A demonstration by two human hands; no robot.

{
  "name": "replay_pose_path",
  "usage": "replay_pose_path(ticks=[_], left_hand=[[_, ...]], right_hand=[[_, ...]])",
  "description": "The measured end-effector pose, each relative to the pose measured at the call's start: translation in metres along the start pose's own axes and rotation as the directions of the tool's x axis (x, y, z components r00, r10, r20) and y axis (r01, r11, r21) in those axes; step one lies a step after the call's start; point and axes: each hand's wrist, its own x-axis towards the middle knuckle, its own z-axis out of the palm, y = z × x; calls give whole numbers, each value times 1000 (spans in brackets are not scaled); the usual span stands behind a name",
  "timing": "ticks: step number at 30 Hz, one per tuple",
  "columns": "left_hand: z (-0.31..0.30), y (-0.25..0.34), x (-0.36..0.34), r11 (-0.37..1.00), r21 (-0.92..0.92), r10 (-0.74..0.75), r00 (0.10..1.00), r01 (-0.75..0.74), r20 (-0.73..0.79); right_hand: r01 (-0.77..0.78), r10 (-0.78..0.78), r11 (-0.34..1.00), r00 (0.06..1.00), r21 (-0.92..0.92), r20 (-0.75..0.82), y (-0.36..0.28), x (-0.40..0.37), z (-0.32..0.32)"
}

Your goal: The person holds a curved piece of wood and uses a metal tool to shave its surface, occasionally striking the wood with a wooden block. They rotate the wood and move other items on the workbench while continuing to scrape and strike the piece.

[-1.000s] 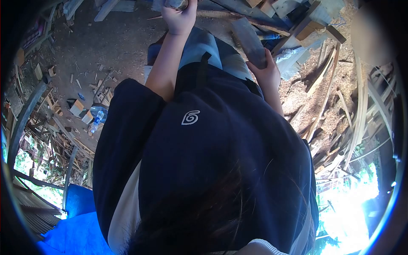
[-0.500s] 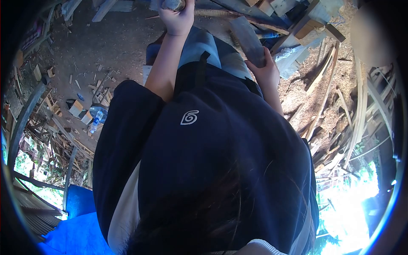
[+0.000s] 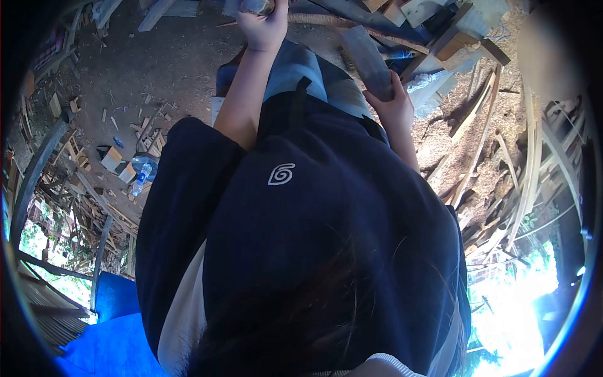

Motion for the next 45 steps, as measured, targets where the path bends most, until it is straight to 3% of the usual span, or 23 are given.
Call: replay_pose_path(ticks=[7, 9, 13, 15, 23, 25, 26, 27, 28, 29, 30, 31, 32, 34, 35, 36, 37, 39, 40, 41, 43, 44, 45], left_hand=[[-1, 10, 0, 994, -75, -82, 994, 77, -68], [-5, 8, 2, 993, 74, 96, 995, -96, 6], [-2, 7, -11, 992, -123, -24, 999, 27, 22], [5, 11, -12, 993, -54, 106, 994, -107, -22], [-4, 21, -16, 1000, -13, 7, 999, -7, -36], [-11, 30, -16, 960, 260, -117, 993, 108, 17], [-10, 27, -18, 959, 262, -115, 993, 110, 4], [-8, 22, -20, 984, 132, -121, 992, 117, 22], [-5, 17, -22, 993, 1, -122, 992, 122, 41], [0, 13, -22, 993, 6, -119, 992, 119, 26], [6, 11, -22, 982, -144, -124, 992, 123, -2], [7, 10, -23, 950, -291, -131, 991, 118, -28], [3, 10, -27, 940, -268, -204, 978, 210, 51], [0, 17, -24, 970, -211, -127, 992, 122, -11], [0, 21, -21, 987, -153, -49, 997, 40, -57], [-4, 22, -24, 985, -136, -105, 994, 104, -1], [0, 13, -30, 986, -136, -102, 995, 98, -21], [6, 1, -27, 988, 91, 120, 992, -123, 32], [-1, 10, -22, 961, 182, 197, 977, -210, 84], [1, 3, -30, 960, 192, 194, 979, -203, 63], [8, -10, -44, 990, 32, -138, 978, 134, 154], [1, -7, -49, 960, -132, -225, 960, 248, 168], [0, -4, -51, 957, -134, -234, 960, 255, 154]], right_hand=[[-25, 25, 1000, 999, -3, 19, -2, -1, 0], [-11, 11, 1000, 1000, -2, 14, -2, -3, -1], [-3, 3, 1000, 1000, -13, 8, 0, -4, 2], [-9, 9, 1000, 1000, -21, 16, -2, -5, 2], [39, -39, 999, 999, -12, -2, -14, -2, -7], [60, -60, 998, 998, 23, -12, -20, 1, -12], [72, -71, 995, 997, 63, -18, -24, 2, -15], [87, -86, 995, 996, 58, -20, -29, 3, -19], [140, -130, 972, 990, 190, -64, -37, 2, -26], [194, -168, 929, 980, 316, -110, -45, 0, -33], [259, -216, 875, 965, 409, -149, -62, -4, -48], [381, -315, 853, 921, 357, -230, -79, -10, -64], [489, -389, 744, 871, 455, -301, -96, -16, -78], [620, -475, 561, 784, 548, -400, -129, -30, -99], [654, -502, 509, 754, 559, -424, -140, -36, -106], [758, -600, 503, 652, 415, -464, -137, -32, -103], [804, -625, 406, 591, 433, -511, -143, -27, -92], [678, -670, 735, 722, -23, -173, -153, -30, -96], [598, -593, 802, 799, 16, -102, -158, -31, -96], [613, -610, 790, 787, 4, -96, -159, -34, -101], [659, -638, 748, 748, 86, -185, -161, -39, -112], [638, -603, 741, 770, 211, -210, -166, -46, -121], [613, -576, 697, 788, 372, -220, -169, -54, -129]])
